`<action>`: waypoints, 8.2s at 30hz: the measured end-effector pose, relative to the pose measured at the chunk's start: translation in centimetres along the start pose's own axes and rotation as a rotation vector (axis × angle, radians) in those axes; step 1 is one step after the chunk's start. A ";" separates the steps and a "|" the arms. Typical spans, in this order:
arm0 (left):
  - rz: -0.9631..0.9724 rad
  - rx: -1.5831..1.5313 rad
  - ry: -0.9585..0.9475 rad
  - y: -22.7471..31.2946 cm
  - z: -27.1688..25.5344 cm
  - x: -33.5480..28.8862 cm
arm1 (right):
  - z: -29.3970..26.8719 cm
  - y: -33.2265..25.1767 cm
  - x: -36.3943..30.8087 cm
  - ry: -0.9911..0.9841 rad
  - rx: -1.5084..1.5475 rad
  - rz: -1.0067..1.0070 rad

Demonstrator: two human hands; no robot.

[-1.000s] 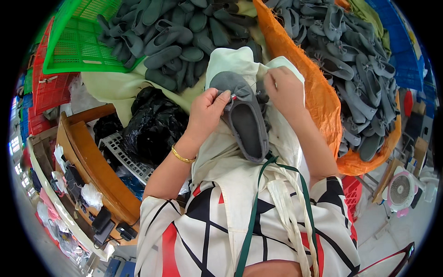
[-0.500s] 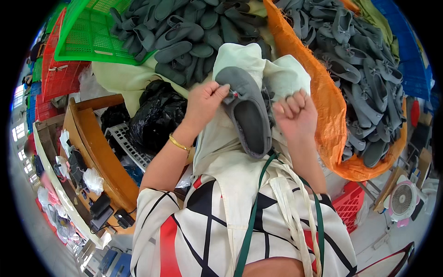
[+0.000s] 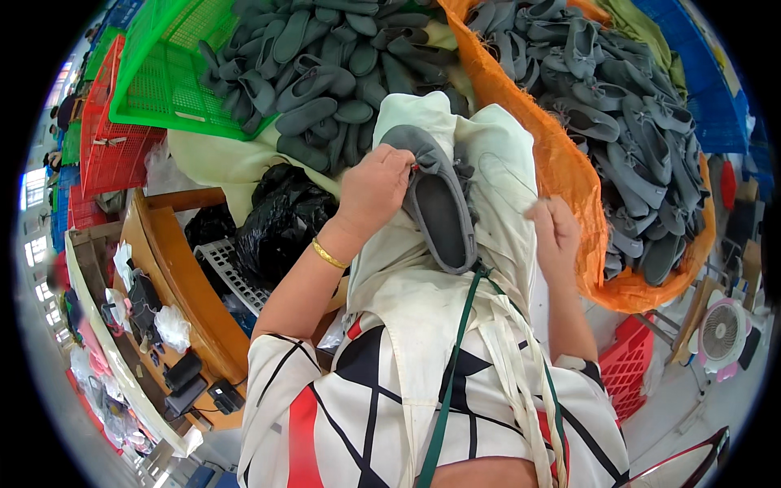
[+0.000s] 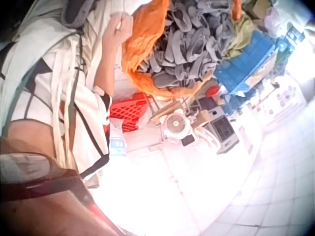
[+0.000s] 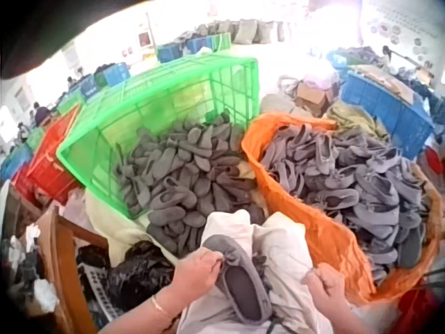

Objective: The person sews a decorative bow onto the toe of a gray slip-on shoe using a needle and thread. They repeatedly pull the thread through the fabric, tie knots, and trim excess thread. After finishing one shoe, they place it into an orange sack and pick up another shoe to continue the process.

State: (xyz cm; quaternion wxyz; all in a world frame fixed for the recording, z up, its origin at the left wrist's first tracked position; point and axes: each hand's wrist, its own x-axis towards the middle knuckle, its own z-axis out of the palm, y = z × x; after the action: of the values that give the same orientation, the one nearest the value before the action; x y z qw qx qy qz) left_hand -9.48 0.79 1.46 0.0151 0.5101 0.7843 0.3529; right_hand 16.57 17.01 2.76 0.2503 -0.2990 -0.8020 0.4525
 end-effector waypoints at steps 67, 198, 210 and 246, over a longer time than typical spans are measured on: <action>-0.894 -0.803 -0.253 -0.9 -0.8 1.9 | 10.8 -1.1 7.9 -0.450 -0.082 -0.159; -1.069 -1.225 -0.648 6.4 3.4 -1.6 | -7.8 -1.9 -5.9 -0.109 0.373 0.237; -0.417 -0.521 -0.787 5.6 2.4 -2.4 | 5.0 0.7 -1.4 -0.166 -0.298 -0.151; 0.127 -0.084 -0.424 7.0 4.9 -1.0 | -13.7 26.8 -14.6 1.213 0.348 0.457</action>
State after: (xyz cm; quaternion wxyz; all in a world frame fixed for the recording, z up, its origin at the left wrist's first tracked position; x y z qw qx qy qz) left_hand -1.57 4.22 1.44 0.1785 0.6201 0.7144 0.2705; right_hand 42.69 25.61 -16.28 0.5991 -0.6180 -0.3512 0.3685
